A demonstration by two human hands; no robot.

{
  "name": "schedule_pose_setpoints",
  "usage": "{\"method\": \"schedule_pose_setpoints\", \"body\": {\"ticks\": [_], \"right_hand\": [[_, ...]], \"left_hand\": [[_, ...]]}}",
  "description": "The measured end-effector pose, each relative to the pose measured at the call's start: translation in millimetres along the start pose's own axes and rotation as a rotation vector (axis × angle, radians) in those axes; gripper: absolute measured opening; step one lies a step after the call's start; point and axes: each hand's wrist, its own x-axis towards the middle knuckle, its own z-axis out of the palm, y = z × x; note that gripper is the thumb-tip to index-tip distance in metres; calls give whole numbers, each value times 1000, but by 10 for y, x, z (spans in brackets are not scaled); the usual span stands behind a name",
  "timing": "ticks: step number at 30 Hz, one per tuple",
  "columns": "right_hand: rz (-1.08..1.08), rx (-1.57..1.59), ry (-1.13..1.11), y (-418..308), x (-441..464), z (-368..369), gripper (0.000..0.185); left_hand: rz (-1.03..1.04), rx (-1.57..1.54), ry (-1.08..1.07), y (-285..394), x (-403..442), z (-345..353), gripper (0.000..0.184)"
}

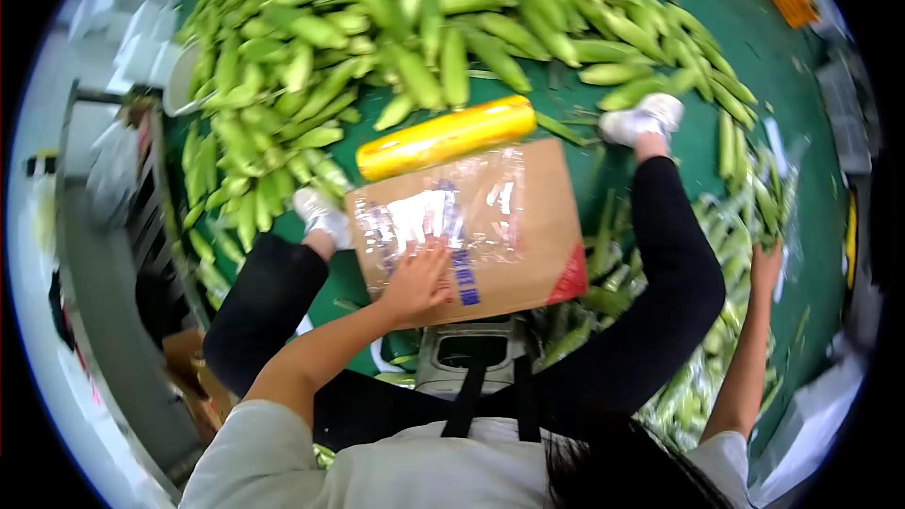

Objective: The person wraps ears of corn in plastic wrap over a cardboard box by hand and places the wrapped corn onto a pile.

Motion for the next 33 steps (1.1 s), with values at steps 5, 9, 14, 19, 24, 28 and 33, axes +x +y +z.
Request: {"method": "schedule_pose_setpoints", "body": {"ticks": [5, 9, 14, 19, 24, 28, 33], "right_hand": [[-613, 760, -758, -4187, -106, 1172, 55], [-443, 590, -758, -6128, -681, 3038, 86], [-242, 921, -858, -6846, -1037, 4004, 75], [571, 2070, -1294, -6449, -796, 2980, 33], [269, 1743, -1519, -5566, -1433, 1241, 49], [-1151, 353, -702, -5280, -2953, 757, 72], [-1409, 251, -341, -4931, -3364, 900, 73]], "left_hand": [[-1, -57, 29, 112, -46, -80, 77], [144, -135, 10, 99, -179, 234, 75], [209, -147, 29, 14, -209, 213, 72], [497, -143, 37, -57, -255, 287, 72], [589, -102, 133, -33, -284, 371, 69], [569, -112, 17, 2, -309, 158, 69], [-81, -385, -102, 180, -46, -656, 61]]}}
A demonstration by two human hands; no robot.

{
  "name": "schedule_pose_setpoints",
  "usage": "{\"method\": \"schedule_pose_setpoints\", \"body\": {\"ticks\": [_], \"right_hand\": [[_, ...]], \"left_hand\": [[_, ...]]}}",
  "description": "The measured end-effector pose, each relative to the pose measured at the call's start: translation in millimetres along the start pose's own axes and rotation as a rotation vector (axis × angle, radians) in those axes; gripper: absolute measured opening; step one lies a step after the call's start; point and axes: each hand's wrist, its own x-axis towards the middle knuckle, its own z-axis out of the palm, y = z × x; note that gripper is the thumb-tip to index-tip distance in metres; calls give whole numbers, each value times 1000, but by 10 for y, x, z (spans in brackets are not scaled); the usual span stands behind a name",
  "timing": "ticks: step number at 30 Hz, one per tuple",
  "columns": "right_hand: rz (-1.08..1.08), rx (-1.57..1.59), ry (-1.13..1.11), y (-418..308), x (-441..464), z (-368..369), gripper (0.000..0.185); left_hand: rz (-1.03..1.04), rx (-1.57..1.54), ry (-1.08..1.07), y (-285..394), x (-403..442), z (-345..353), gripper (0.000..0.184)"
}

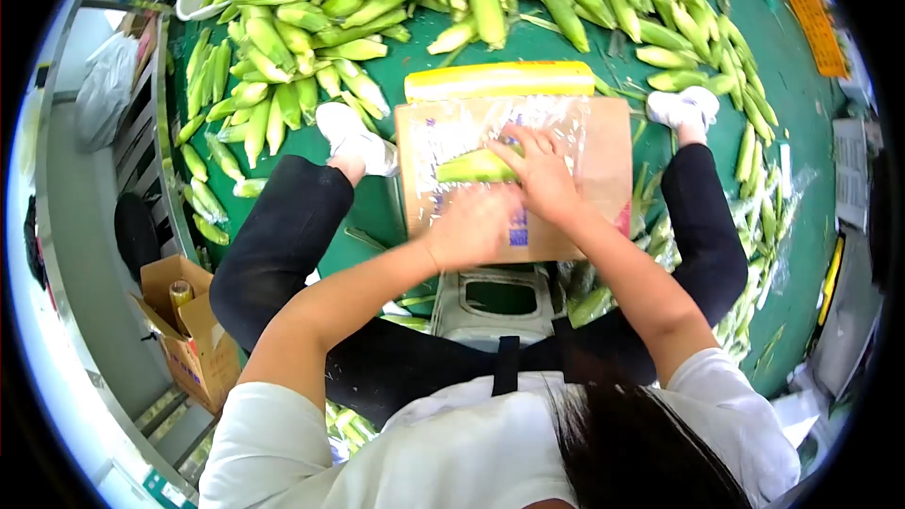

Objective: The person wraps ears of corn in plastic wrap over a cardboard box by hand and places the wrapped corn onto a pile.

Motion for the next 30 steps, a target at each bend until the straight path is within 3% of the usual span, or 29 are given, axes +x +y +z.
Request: {"method": "schedule_pose_setpoints", "body": {"ticks": [1, 2, 4, 7, 8, 10, 13, 14, 16, 19, 21, 24, 25, 28, 29, 30], "right_hand": [[147, 3, 38, -109, -82, -205, 71], [362, 51, 80, -60, -313, -203, 68], [767, 141, 190, 158, -773, -134, 65], [1219, 183, -180, 151, -1041, -166, 68], [1142, 104, -189, 155, -1033, -91, 74], [1146, 75, -289, 55, -826, -149, 61], [995, 372, -167, 383, -972, 121, 43], [1055, 690, -143, 539, -1063, 176, 24], [902, 1243, 221, 554, -1230, -59, 16], [765, 1211, 323, 223, -923, -449, 15], [376, 868, 244, 146, -508, -257, 17], [110, 298, -40, 185, -196, 133, 16], [92, 305, -50, 184, -141, 125, 18], [20, 272, -60, 281, -176, 126, 33], [-24, 219, -42, 345, -163, 180, 40], [-65, 166, -22, 383, -142, 233, 48]], "left_hand": [[-68, 9, 343, -86, 88, -55, 63], [0, 266, 697, -269, 120, 76, 71], [22, 287, 591, -452, 172, 31, 79], [-56, 271, 411, -531, 224, 28, 80], [-39, 264, 413, -537, 223, 34, 80], [-17, 253, 428, -540, 217, 4, 79], [-28, 221, 393, -495, 210, -55, 78], [-44, 205, 373, -503, 215, -76, 79], [-8, 222, 367, -556, 189, -95, 78], [7, 275, 310, -533, 239, -128, 76], [85, 345, 441, -535, 333, -100, 75], [269, 451, 513, -633, 144, 30, 70], [351, 487, 519, -685, 47, 81, 67], [362, 185, 363, -883, -446, 315, 59], [211, 200, 437, -894, -484, 298, 43], [204, 211, 479, -951, -429, 282, 39]]}}
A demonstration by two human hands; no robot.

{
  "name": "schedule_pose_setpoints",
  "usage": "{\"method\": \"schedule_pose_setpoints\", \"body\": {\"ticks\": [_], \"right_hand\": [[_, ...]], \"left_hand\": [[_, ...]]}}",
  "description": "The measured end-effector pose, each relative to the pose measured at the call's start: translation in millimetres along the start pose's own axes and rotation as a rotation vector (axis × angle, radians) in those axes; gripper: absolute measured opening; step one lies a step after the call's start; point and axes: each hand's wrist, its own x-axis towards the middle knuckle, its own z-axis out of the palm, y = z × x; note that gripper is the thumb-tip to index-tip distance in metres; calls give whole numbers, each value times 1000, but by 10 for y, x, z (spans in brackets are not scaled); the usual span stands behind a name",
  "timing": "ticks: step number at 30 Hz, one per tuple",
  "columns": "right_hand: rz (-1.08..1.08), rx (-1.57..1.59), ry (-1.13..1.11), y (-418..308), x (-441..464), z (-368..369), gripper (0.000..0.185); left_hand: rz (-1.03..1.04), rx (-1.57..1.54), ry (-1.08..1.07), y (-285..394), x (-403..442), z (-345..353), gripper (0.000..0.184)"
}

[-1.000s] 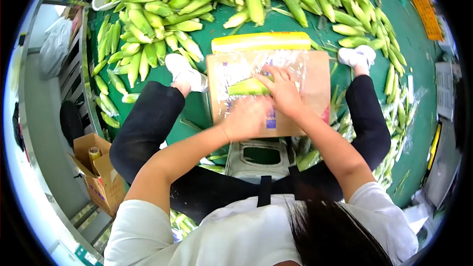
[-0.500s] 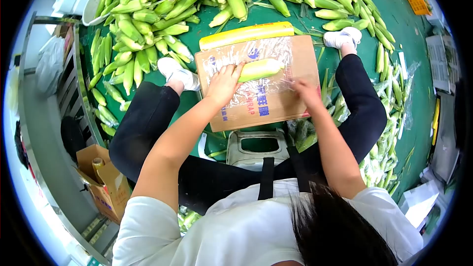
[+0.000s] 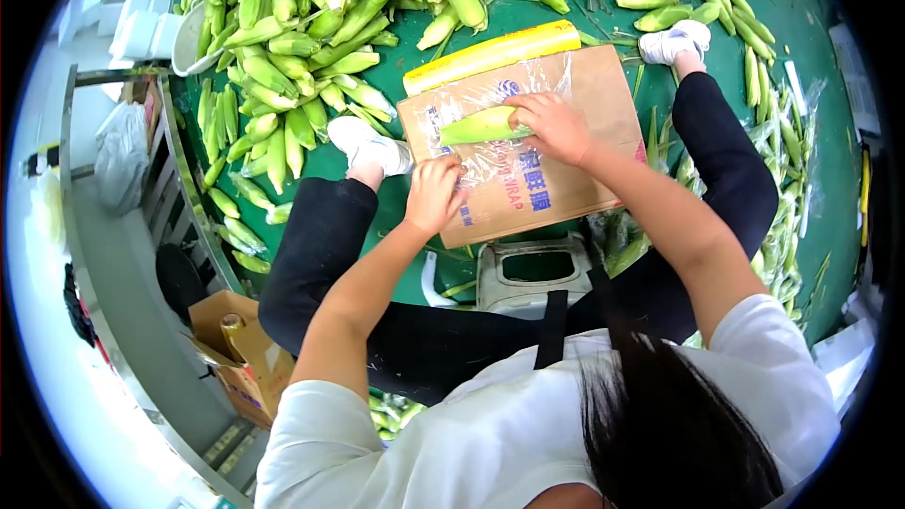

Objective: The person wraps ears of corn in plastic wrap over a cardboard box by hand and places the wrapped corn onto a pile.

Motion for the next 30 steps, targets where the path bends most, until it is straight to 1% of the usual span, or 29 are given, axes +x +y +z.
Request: {"method": "schedule_pose_setpoints", "body": {"ticks": [1, 2, 3, 4, 6, 7, 8, 10, 11, 13, 14, 15, 16, 18, 19, 20, 21, 22, 23, 24, 26, 28, 30], "right_hand": [[11, -38, -37, -6, 19, -27, 70], [13, -50, -70, -22, 36, -47, 75], [9, -64, -108, -19, 49, -68, 80], [3, -84, -146, -1, 54, -103, 85], [-3, -59, -141, 0, -62, -172, 80], [-18, -20, -137, 9, -174, -213, 78], [-39, 21, -136, 6, -270, -248, 77], [-67, 28, -219, -65, -458, -335, 65], [-81, 25, -254, -106, -509, -362, 59], [-26, 60, -219, -282, -538, -374, 47], [3, 81, -204, -356, -537, -351, 42], [64, 111, -212, -357, -474, -294, 36], [119, 21, -151, -285, -368, -209, 38], [244, -143, -45, -219, -242, -33, 43], [287, -205, 52, -175, -103, -14, 49], [289, -226, 139, -51, 115, -1, 50], [295, -242, 227, 83, 330, 30, 51], [293, -196, 224, 296, 565, 75, 55], [282, -163, 238, 483, 801, 61, 59], [398, -22, 48, 456, 969, -85, 61], [613, 285, -353, 204, 1168, -441, 66], [274, -217, -180, -106, 837, -123, 67], [157, -453, 64, -102, 732, 61, 60]], "left_hand": [[-9, 15, 37, -86, 63, 50, 35], [-25, 29, 74, -163, 88, 88, 31], [84, 8, 111, -128, 170, -40, 16], [70, -95, 51, -179, 137, -48, 15], [43, -311, -71, -387, 46, -83, 12], [-99, -365, -127, -403, 69, -283, 10], [-85, -386, -119, -412, 143, -430, 12], [-90, -518, -202, -359, 353, -647, 13], [-160, -673, -252, -330, 468, -635, 11], [-269, -725, -509, -201, 842, -537, 4], [8, -692, -436, -251, 1001, -259, 4], [289, -647, -349, -304, 1172, 17, 6], [218, -542, -503, -201, 1427, -27, 16], [-30, -275, -652, -200, 1894, -63, 40], [143, 65, -609, -215, 2197, -214, 51], [-28, -70, -783, -173, 2526, -554, 71], [-207, -123, -606, -292, 2730, -681, 72], [-205, -57, -418, -396, 2918, -885, 69], [-205, -57, -162, -541, 3010, -974, 70], [-315, -75, -12, -619, 3091, -1052, 62], [-303, -65, 125, -748, 3018, -1185, 55], [-393, -187, 19, -769, 2892, -1179, 50], [-385, -166, -64, -695, 2806, -975, 48]]}}
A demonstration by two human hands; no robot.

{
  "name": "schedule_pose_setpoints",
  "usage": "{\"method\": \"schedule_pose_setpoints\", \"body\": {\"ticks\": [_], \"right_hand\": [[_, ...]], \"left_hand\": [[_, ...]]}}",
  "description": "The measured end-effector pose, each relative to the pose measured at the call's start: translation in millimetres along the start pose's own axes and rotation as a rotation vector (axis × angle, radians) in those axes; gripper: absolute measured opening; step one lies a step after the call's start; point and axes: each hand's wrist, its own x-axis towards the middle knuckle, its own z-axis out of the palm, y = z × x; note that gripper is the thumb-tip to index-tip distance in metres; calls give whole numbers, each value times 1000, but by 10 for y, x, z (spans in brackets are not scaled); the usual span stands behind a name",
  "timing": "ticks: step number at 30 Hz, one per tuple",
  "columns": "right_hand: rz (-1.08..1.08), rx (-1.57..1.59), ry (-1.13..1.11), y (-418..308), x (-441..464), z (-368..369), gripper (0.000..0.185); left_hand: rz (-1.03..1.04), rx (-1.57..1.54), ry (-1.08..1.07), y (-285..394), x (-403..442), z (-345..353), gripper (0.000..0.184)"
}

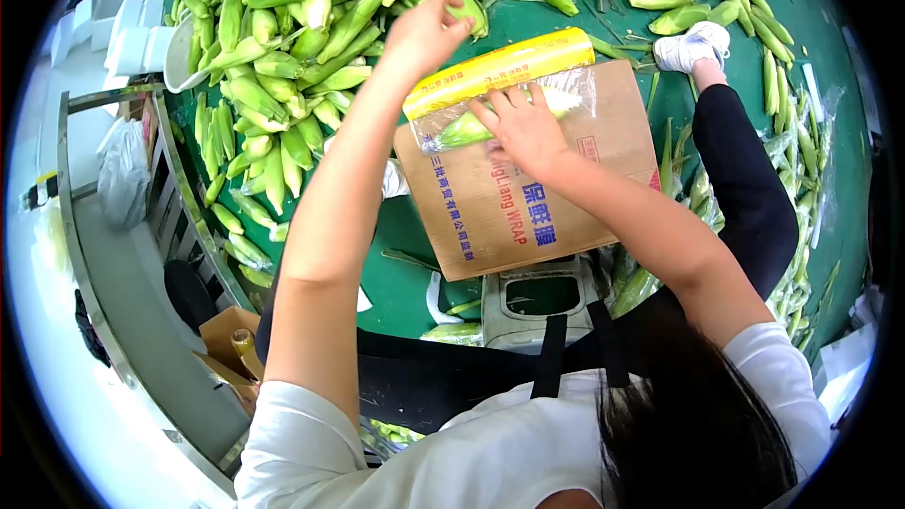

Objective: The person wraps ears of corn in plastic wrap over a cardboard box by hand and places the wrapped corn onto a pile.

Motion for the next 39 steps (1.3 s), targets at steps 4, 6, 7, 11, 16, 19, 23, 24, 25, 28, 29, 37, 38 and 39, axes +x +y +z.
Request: {"method": "schedule_pose_setpoints", "body": {"ticks": [4, 6, 7, 11, 16, 19, 23, 24, 25, 28, 29, 37, 38, 39], "right_hand": [[-1, 131, -390, 80, 172, -88, 63], [-24, 207, -628, 60, 171, -250, 65], [-47, 226, -736, 32, 120, -259, 70], [-261, 475, -1056, -76, -201, -349, 81], [-11, 1517, -1537, -582, -1481, -307, 73], [175, 1553, -1445, -333, -1596, -1148, 66], [-262, 1456, -1374, -136, -2106, -1837, 67], [-83, 1604, -1195, -9, -2357, -1748, 57], [315, 1911, -1121, 122, -2488, -1793, 54], [1099, 2229, -772, 351, -2669, -1841, 52], [1081, 2217, -796, 422, -2684, -1816, 50], [163, 1569, -805, 382, -2438, -1999, 67], [-126, 1092, -434, 429, -2459, -2024, 70], [63, 676, -517, 428, -2488, -2661, 74]], "left_hand": [[195, -278, -200, -70, -4, 791, 49], [257, 65, -324, -30, -210, 1160, 61], [183, 75, -362, 5, -325, 1332, 62], [287, 329, -169, 244, -899, 1651, 65], [329, 373, -57, 337, -1367, 1821, 65], [360, 374, -72, 461, -1819, 2017, 68], [451, 346, -235, 649, -2801, 2041, 66], [613, 283, -312, 680, -3029, 2000, 66], [789, 325, -349, 627, -3252, 2107, 64], [334, 35, -992, 1127, -3276, 1474, 49], [425, -269, -432, 1066, -3407, 1363, 54], [660, 408, -442, 2007, -2618, 413, 45], [521, 185, -673, 1978, -2504, 442, 45], [351, -42, -885, 1913, -2386, 488, 45]]}}
